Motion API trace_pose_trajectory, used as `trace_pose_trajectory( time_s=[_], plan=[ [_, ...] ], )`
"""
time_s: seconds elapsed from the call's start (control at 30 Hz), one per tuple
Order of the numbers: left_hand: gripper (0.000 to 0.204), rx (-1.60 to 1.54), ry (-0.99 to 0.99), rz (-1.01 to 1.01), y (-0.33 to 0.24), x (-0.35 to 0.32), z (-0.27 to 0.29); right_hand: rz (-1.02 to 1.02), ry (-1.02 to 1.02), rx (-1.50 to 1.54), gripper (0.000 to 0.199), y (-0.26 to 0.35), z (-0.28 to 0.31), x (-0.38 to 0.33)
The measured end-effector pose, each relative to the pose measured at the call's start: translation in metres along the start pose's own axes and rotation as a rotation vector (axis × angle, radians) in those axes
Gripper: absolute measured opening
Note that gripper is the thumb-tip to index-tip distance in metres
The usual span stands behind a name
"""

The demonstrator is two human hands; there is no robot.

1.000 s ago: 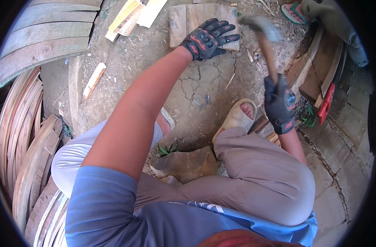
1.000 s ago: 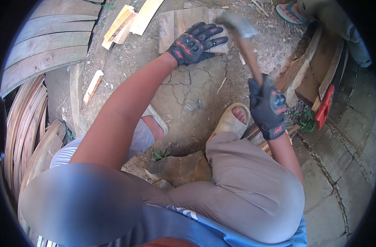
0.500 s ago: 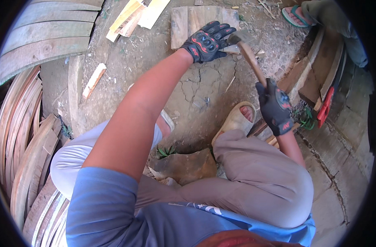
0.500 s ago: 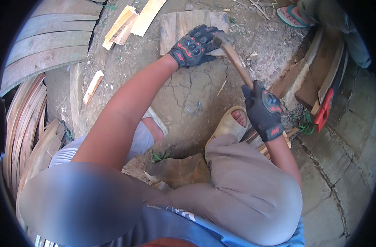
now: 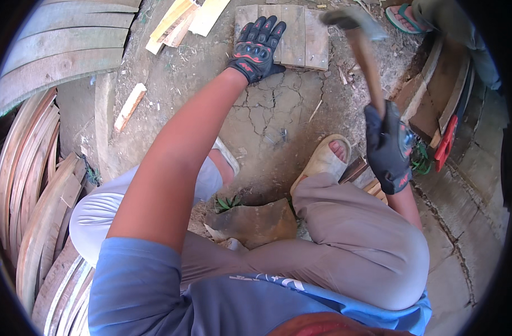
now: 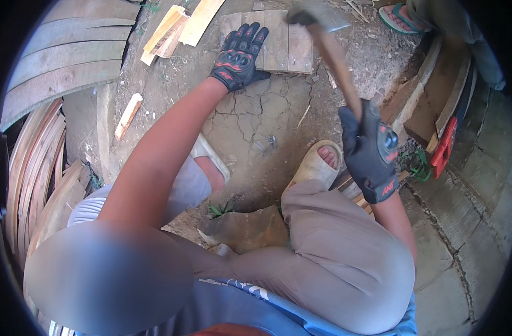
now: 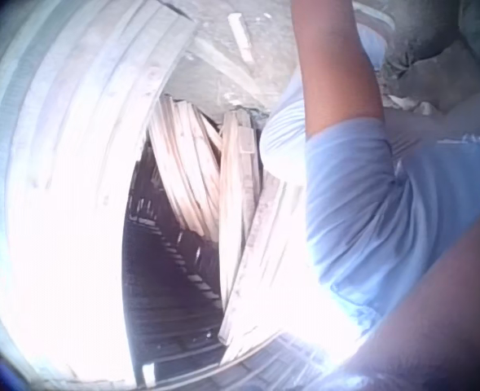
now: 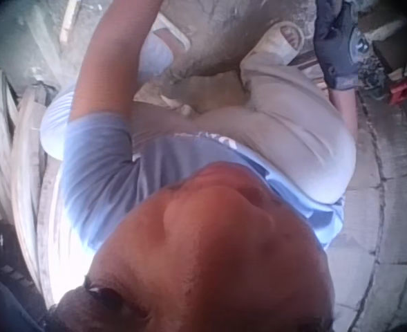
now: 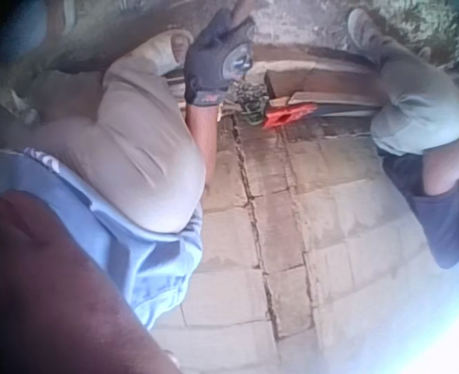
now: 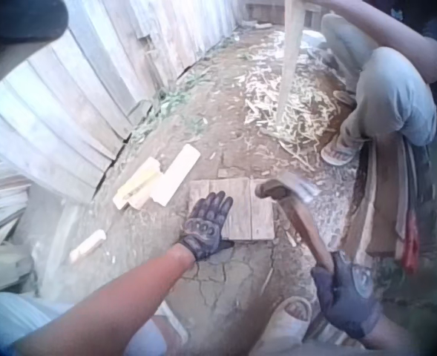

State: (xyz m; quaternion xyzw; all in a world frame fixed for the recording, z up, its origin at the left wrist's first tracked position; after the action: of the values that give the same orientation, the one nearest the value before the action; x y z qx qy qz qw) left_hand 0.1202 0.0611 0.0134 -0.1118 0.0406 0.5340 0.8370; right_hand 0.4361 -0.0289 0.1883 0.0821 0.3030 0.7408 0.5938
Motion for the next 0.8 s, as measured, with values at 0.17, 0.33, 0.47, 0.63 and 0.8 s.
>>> trace_pose_trajectory(
  time_s=[0.17, 0.33, 0.47, 0.63, 0.8],
  plan=[
    [0.114, 0.032, -0.029, 0.008, -0.008, 0.015, -0.008, -0.097, 0.118, -0.143, 0.024, -0.025, -0.023, -0.004],
    [0.118, 0.126, -0.064, 0.053, 0.001, 0.006, -0.017, -0.127, 0.148, -0.055, 0.026, -0.001, -0.004, 0.001],
    [0.118, 0.080, -0.039, 0.030, -0.001, 0.008, -0.014, -0.082, -0.021, 0.023, 0.028, -0.003, 0.005, 0.002],
    [0.116, 0.078, -0.053, 0.007, -0.007, 0.013, -0.014, -0.015, 0.183, -0.243, 0.023, -0.023, -0.018, 0.003],
    [0.115, 0.075, -0.045, 0.036, 0.002, 0.000, -0.015, 0.026, -0.127, 0.033, 0.022, 0.028, 0.035, 0.014]
  ],
)
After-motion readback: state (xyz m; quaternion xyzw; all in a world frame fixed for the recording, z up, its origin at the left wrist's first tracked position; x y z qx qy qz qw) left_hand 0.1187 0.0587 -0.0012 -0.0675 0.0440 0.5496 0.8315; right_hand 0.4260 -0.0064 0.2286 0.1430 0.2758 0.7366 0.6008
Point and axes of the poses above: each hand's wrist, its own x-axis towards the middle knuckle, its own z-axis out of the back of the hand, y = z × x, the point moved 3 cm from there along x, towards the middle knuckle, and after that the axes turned 9 degrees about y, right-handed, at the moved point
